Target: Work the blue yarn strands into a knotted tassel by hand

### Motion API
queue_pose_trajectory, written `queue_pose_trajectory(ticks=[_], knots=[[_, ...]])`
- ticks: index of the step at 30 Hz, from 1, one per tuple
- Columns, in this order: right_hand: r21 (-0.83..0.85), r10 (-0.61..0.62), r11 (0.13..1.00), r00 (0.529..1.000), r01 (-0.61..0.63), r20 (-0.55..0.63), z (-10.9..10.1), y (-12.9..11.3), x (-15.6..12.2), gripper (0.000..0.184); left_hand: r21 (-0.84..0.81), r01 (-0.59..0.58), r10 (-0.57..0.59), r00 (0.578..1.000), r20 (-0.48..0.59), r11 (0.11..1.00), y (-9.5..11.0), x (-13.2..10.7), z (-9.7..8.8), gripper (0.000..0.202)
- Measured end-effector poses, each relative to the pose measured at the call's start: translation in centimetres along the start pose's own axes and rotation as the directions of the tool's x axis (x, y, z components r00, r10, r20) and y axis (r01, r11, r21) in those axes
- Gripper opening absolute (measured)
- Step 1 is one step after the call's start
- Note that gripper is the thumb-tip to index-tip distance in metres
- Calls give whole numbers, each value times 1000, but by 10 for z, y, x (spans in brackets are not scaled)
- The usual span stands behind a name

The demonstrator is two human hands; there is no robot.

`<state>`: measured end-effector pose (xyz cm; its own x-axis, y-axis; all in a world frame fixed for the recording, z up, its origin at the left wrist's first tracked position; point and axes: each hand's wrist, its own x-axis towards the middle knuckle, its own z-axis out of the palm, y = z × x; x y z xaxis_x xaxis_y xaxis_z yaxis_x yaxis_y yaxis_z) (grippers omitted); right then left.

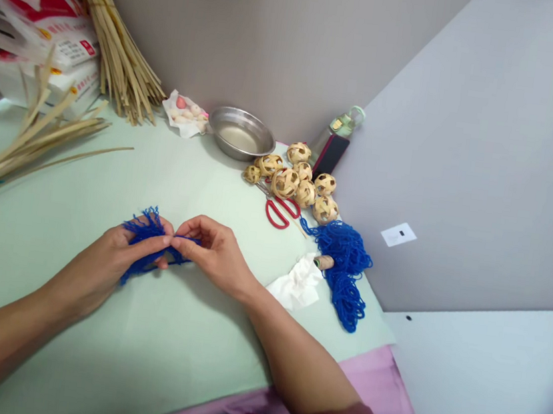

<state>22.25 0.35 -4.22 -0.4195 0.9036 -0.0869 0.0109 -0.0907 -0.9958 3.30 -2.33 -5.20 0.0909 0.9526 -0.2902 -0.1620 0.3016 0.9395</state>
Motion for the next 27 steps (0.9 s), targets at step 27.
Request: queue_pose_trajectory(ticks=[27], knots=[[-135,25,991,995,-11,101,-9,-3,-2,55,13,28,-28,1000,11,1000,-3,1,2,32]])
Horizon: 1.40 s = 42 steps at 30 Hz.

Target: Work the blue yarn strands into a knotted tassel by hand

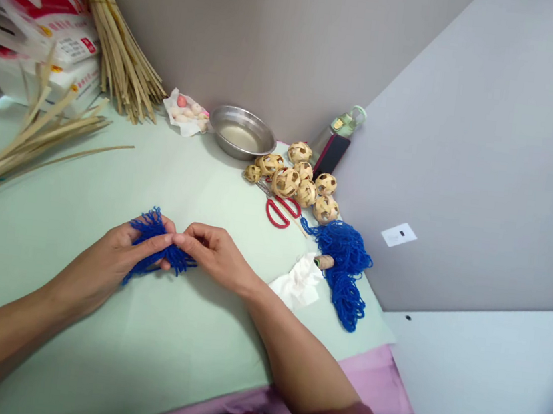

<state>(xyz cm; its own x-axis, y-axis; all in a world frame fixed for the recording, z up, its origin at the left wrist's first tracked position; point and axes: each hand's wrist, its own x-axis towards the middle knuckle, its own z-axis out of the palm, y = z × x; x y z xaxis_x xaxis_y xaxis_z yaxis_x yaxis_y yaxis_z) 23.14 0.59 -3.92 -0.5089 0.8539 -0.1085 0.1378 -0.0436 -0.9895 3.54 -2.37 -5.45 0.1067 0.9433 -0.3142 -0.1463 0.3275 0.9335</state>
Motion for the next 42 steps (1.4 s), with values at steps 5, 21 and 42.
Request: queue_pose_trajectory(ticks=[5,21,42], knots=[[78,-57,995,997,60,-43,2,6,2,50,-17,17,-17,1000,-10,1000,0,1,1,33],[158,2,987,996,12,-87,6,5,3,24,77,20,-19,1000,-20,997,7,-1,5,34],[192,47,981,995,-31,-83,9,1,3,19,-119,-52,45,997,-61,991,10,-2,2,26]])
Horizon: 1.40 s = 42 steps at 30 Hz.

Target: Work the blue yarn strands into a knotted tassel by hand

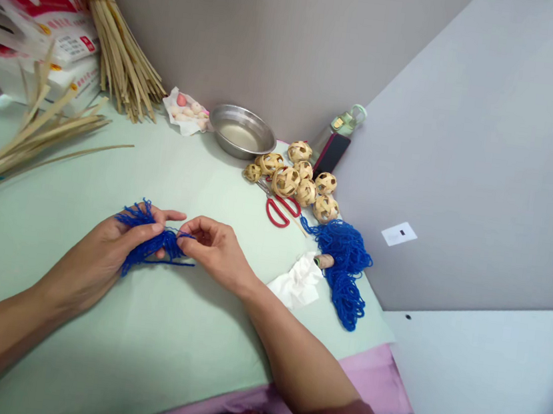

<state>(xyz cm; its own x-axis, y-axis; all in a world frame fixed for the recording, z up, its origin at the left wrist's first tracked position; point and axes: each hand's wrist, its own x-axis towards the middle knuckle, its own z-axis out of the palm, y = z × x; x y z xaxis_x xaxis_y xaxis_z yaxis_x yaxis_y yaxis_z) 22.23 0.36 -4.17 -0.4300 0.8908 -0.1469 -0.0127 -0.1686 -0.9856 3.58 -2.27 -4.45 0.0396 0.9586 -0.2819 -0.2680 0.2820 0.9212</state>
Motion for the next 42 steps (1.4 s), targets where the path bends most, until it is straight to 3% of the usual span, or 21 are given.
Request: queue_pose_trajectory(ticks=[9,15,21,27,32,38,42], knots=[[79,-36,996,999,37,-11,2,-5,1,31,60,-2,-4,995,104,998,-7,0,-2,27],[32,-14,999,1000,14,-3,0,-4,-1,38,24,67,-68,996,55,997,-1,-1,1,31],[-21,-22,999,997,24,79,-3,0,-2,47,97,-9,2,997,71,995,-7,0,-2,18],[16,1,1000,1000,-1,25,-2,-1,0,54,69,52,-52,999,8,996,-4,0,3,28],[51,34,998,999,-35,14,-2,-1,0,50,79,83,-81,996,-23,993,-1,0,4,34],[33,41,999,999,-40,-13,-1,-2,-1,44,109,47,-52,998,45,993,-3,0,1,30],[13,59,998,998,-59,13,0,-4,-1,41,87,80,-82,997,13,993,0,0,2,27]])
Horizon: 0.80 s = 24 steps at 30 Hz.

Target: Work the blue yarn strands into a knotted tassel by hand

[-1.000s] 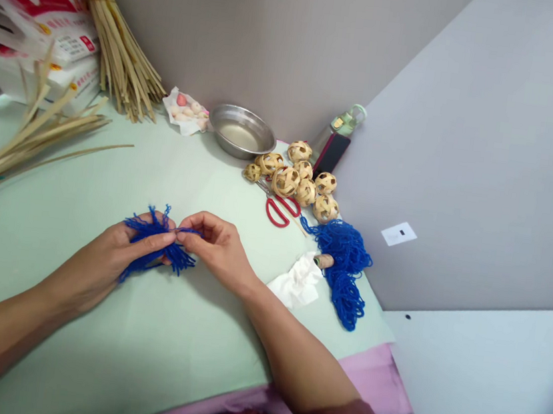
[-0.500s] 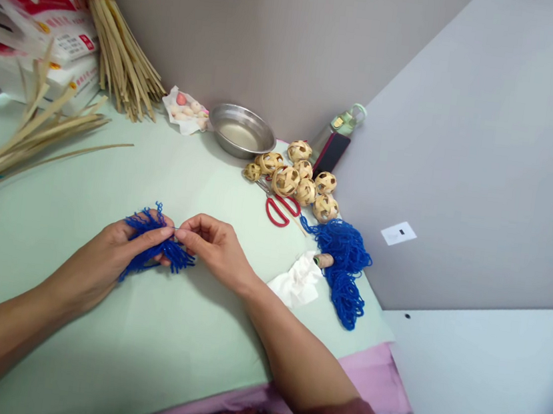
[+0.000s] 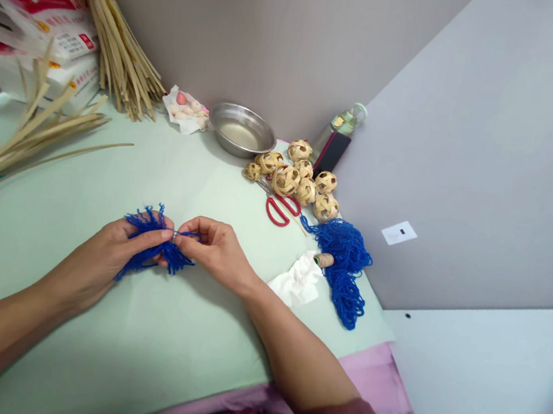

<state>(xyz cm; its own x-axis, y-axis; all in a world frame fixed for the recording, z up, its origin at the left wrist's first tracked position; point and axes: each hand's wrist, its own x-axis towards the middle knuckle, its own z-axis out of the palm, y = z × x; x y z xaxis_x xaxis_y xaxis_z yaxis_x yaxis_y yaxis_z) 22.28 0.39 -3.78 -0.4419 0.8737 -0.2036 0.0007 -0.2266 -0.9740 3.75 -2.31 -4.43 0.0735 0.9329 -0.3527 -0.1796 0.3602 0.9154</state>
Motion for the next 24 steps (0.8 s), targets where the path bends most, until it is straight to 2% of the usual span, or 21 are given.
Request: queue_pose_trajectory(ticks=[3,8,11,14,17,24], knots=[[-26,-7,1000,1000,7,-2,0,1,0,33,-39,13,-13,1000,-13,999,1,0,-1,29],[-54,-15,998,1000,16,23,-1,5,0,20,-81,5,1,998,68,997,-3,0,-7,31],[-62,-19,998,999,21,31,-1,6,-1,17,-120,-6,15,997,69,993,-2,-1,-8,32],[-51,-43,998,998,44,38,-1,6,-1,18,-127,-58,67,995,70,990,0,-2,-5,31],[-20,-86,996,996,86,7,-1,6,0,21,-138,-39,45,998,43,990,-1,-1,-3,33],[73,-54,996,997,58,-50,0,4,3,44,-64,-31,35,997,64,997,-8,3,-4,28]])
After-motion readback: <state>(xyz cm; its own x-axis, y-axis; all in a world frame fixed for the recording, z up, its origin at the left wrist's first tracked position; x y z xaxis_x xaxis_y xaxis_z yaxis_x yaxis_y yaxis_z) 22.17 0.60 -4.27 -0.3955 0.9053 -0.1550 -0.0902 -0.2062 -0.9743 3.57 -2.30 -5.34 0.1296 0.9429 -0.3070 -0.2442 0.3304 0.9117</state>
